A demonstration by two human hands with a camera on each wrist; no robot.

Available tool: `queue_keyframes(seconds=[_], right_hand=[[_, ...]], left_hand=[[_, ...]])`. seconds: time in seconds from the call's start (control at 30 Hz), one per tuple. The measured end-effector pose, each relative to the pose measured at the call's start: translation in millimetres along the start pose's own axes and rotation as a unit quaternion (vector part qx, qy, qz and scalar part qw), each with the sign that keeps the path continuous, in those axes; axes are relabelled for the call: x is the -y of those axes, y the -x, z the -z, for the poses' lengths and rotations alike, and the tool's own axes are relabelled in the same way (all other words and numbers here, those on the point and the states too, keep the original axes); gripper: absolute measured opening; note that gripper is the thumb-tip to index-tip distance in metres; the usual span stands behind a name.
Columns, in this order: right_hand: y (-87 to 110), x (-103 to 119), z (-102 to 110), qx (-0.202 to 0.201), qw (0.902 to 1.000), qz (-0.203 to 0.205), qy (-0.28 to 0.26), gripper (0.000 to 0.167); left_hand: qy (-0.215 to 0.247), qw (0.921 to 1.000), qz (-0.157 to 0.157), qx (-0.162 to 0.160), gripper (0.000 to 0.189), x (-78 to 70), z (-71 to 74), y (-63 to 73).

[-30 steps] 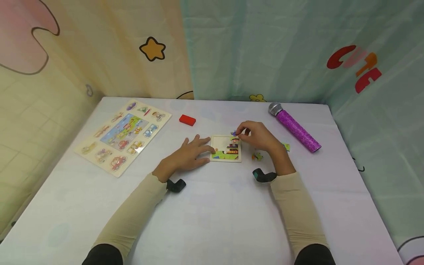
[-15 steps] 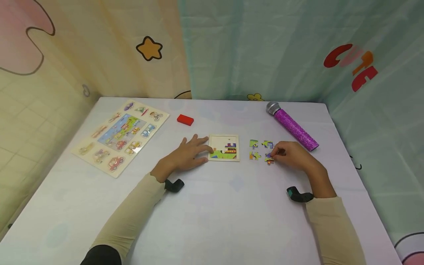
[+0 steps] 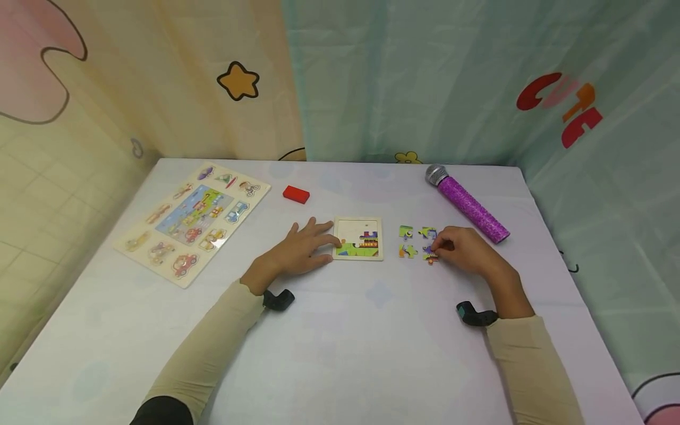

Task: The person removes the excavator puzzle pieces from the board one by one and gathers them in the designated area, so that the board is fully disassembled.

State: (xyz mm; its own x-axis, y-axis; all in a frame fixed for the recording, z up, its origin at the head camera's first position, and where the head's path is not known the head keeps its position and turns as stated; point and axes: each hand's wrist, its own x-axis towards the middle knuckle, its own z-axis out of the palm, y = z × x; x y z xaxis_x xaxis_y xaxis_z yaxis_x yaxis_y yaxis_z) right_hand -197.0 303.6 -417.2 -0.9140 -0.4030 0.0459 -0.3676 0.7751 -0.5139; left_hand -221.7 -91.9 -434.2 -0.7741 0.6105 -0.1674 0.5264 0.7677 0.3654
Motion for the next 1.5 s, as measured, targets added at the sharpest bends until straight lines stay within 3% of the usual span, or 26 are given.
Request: queue_keyframes(seconds=[0.5,1.13,1.3,1.5], right_hand=[[-0.8,5.2,-2.3,-0.01,0.999,0.018,0.039,0.014],[-3.5,8.8,-1.0,-0.01,0.9997,-0.014,-0.019,0.009],[-24.3,30.4,-6.8,0.009,0.999,0.018,-0.04,0.01],[-71.7,65.3,-26.1,0.088,0.9958,0.01,-0.023,0.026]], left_hand=[[0.005,1.0,-0.002,-0.004,0.039,-1.8,1.4,1.5],[0.003,1.0,-0.006,-0.005,0.039,-0.2,0.2,-0.2],[0.005,0.9999,-0.007,-0.006,0.039,-0.8,0.0,-0.3],[0.012,0.9999,0.001,-0.003,0.038,-1.7,-0.3,1.1]])
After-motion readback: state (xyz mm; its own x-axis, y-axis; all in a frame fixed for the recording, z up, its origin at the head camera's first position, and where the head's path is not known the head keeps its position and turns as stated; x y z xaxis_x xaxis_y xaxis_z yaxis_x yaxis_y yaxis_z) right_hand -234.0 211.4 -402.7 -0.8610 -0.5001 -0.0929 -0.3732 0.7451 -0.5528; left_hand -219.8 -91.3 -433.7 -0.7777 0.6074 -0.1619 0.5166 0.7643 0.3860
